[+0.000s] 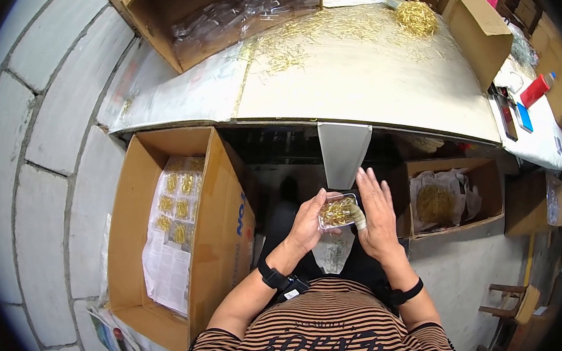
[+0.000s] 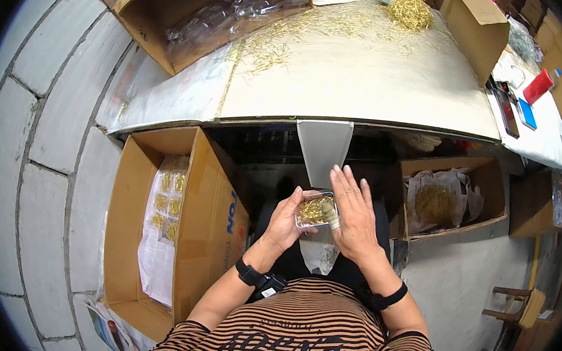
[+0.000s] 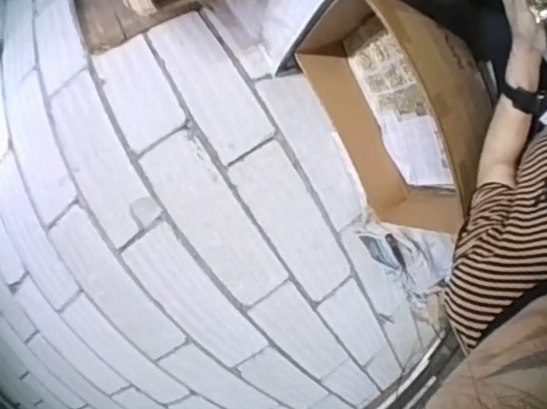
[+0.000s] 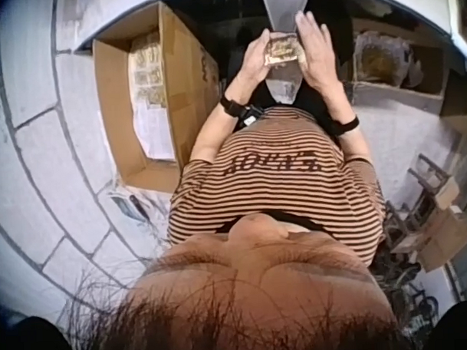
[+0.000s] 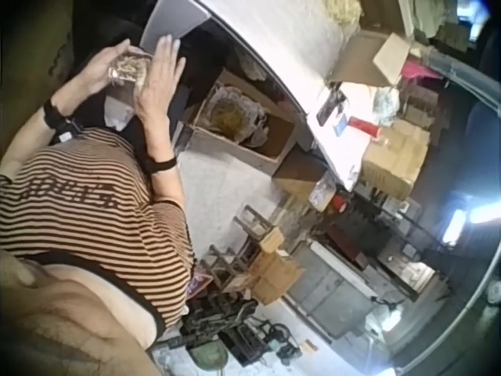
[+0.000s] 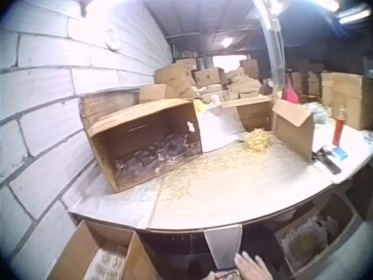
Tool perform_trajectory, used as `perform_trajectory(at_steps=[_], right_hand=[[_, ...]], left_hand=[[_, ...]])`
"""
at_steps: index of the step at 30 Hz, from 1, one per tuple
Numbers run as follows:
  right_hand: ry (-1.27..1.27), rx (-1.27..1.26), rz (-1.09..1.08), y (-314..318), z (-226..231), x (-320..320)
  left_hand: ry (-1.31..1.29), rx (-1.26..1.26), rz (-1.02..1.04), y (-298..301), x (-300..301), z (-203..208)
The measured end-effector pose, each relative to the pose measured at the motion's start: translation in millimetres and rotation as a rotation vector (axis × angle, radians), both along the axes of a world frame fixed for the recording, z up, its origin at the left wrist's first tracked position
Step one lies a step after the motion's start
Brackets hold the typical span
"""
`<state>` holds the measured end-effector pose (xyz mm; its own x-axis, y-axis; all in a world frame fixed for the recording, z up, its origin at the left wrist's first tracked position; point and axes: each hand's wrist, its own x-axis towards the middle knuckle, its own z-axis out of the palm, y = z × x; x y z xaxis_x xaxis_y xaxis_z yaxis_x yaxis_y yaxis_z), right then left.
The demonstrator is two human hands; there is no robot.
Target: Packaging small metal curtain pins into plastic bags at a workbench.
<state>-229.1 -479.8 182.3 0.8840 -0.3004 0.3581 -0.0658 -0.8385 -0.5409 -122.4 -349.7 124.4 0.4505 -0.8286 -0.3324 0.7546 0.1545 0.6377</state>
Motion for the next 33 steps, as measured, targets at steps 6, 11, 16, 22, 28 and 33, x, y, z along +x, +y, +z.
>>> perform_trajectory(at_steps=[6,11,16,22,28,33], right_hand=[[0.295,-0.231,0.246,7,-11,-6],[0.299,-0.183,0.197,8,-11,-6],[0.146,-0.023,0.208,4,3,-4],[0.035,-0.129,0.274,14,-18,-4],[-0.094,0.076,0.136,3,-21,2],[-0.133,0.185,0.083,-1,-18,8]], left_hand=[[0.067,-0.030,0.145,-4,-4,-6],[0.039,0.000,0.137,-6,-6,-14],[0.004,0.015,0.153,-5,-1,-13],[0.034,0.061,0.195,-6,-7,-16],[-0.082,0.014,0.099,-3,-8,-10],[0.020,-0.051,0.032,4,0,-9]])
